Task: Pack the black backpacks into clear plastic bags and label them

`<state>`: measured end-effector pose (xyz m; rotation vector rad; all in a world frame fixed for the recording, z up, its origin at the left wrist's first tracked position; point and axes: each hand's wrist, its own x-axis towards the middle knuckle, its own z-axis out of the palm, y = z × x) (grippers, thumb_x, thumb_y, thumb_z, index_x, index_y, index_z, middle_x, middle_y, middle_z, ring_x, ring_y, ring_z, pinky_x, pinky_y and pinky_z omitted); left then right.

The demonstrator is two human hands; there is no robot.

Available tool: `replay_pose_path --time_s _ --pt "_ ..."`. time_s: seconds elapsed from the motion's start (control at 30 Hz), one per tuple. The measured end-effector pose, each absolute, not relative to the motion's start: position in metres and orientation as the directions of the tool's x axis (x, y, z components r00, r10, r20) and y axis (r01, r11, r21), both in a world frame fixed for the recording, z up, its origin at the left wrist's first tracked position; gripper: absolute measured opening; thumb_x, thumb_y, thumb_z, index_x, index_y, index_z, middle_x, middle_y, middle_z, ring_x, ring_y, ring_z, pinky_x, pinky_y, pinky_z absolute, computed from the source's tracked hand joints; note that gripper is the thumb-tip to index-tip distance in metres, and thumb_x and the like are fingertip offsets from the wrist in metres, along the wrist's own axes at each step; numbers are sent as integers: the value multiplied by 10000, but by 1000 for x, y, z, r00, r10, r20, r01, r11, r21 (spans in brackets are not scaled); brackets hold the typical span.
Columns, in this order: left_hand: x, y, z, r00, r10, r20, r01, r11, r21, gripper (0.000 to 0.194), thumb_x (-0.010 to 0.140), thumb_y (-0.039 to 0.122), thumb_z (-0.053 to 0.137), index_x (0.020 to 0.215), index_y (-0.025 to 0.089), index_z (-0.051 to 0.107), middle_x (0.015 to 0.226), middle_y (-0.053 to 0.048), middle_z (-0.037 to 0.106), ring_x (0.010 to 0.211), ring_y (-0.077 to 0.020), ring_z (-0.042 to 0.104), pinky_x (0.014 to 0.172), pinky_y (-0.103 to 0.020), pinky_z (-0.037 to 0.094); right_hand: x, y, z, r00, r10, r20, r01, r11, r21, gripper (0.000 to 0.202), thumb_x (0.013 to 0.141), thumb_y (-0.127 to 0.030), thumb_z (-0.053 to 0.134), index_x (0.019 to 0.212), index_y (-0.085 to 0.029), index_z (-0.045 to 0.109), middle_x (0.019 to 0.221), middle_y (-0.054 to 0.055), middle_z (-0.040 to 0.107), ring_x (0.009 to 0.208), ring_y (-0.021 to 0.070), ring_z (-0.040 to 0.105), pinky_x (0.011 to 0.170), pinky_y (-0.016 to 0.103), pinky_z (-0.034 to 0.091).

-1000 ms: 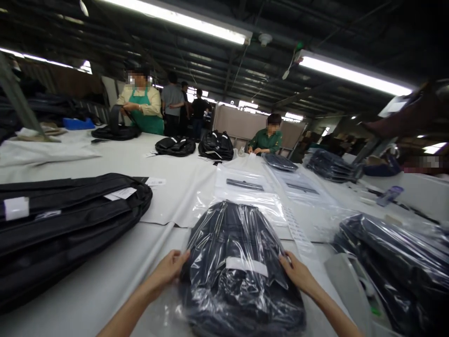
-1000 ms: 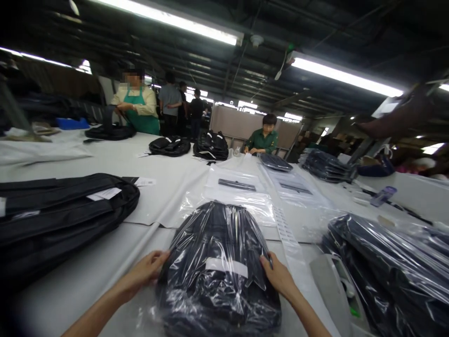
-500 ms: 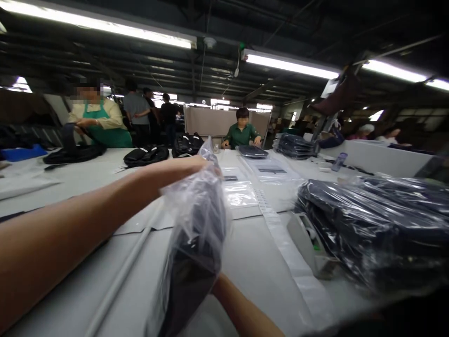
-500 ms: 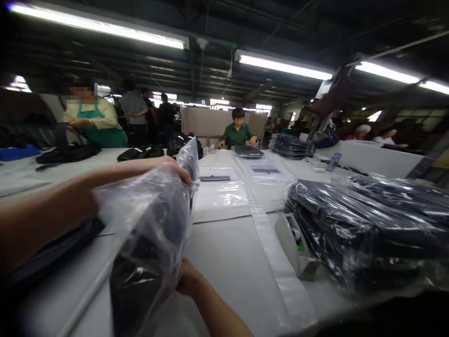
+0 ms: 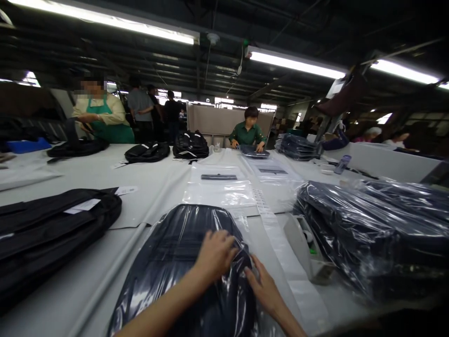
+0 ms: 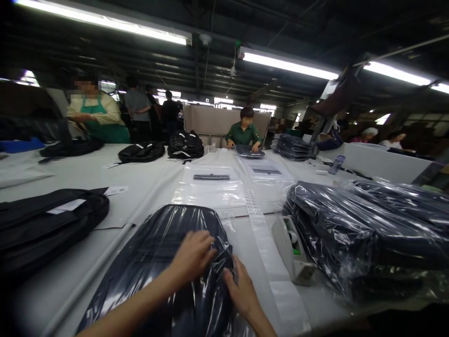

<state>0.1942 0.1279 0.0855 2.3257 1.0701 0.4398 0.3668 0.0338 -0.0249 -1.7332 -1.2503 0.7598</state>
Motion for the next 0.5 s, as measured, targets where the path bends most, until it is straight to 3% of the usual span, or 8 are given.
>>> replay_pose_path --time_s 0.03,0.07,0.1,0.23,0.3,0.4,0.43,0.5 --pt "166 137 78 493 851 184 733 -520 439 439 874 366 403 1280 229 498 1409 -142 375 1326 -361 237 1035 -594 129 357 35 -32 290 956 41 500 -115 -858 646 834 -535 453 1362 -171 375 1417 119 388 1320 255 327 1101 438 256" --pt "138 144 67 327 915 237 869 -390 306 532 852 440 416 1337 221 436 1457 -156 284 1341 -411 146 1009 -645 82 351 38 -37 262 963 58 548 -100 -831 630 847 -505 447 1372 -168 362 1435 114 360 1331 254 305 1109 446 235" --pt "111 150 53 206 956 210 944 -251 213 619 809 506 445 1347 200 428 1460 -183 261 1327 -463 121 974 -683 83 348 42 -39 226 972 63 581 -83 -810 619 854 -486 444 1378 -168 357 1440 110 353 1330 254 307 1107 450 241" --pt "55 166 4 109 994 8 989 -110 100 655 771 550 388 1342 232 439 1434 -158 326 1288 -466 244 952 -630 219 393 80 -15 246 965 96 651 -91 -754 441 893 -450 379 1202 -198 569 1225 79 596 1148 229 527 987 379 405" --pt "63 176 12 99 991 88 982 -111 150 678 753 553 367 1309 183 483 1387 -188 376 1266 -474 279 943 -629 238 441 109 3 429 893 135 660 -208 -721 445 930 -392 274 1082 -165 626 1112 116 645 1067 236 568 939 386 420" --pt "118 203 61 227 920 320 853 -346 391 659 768 557 366 1237 124 526 1279 -186 485 1225 -378 382 997 -509 278 511 160 15 625 770 128 620 -390 -680 373 933 -344 342 1035 -105 608 1078 167 623 1053 264 555 912 441 408" --pt "144 215 77 303 899 316 742 -430 514 595 786 550 390 1217 163 527 1218 -139 547 1161 -318 462 992 -443 315 528 176 14 663 741 106 598 -440 -670 330 923 -348 403 1027 -105 600 1060 147 622 1025 253 567 894 444 422" --pt "204 242 96 382 910 162 507 -353 786 485 795 537 453 1151 215 528 1009 -73 640 946 -254 580 880 -379 409 551 204 5 703 709 56 559 -502 -660 284 895 -362 501 1027 -125 583 1036 87 617 953 209 588 850 427 461"
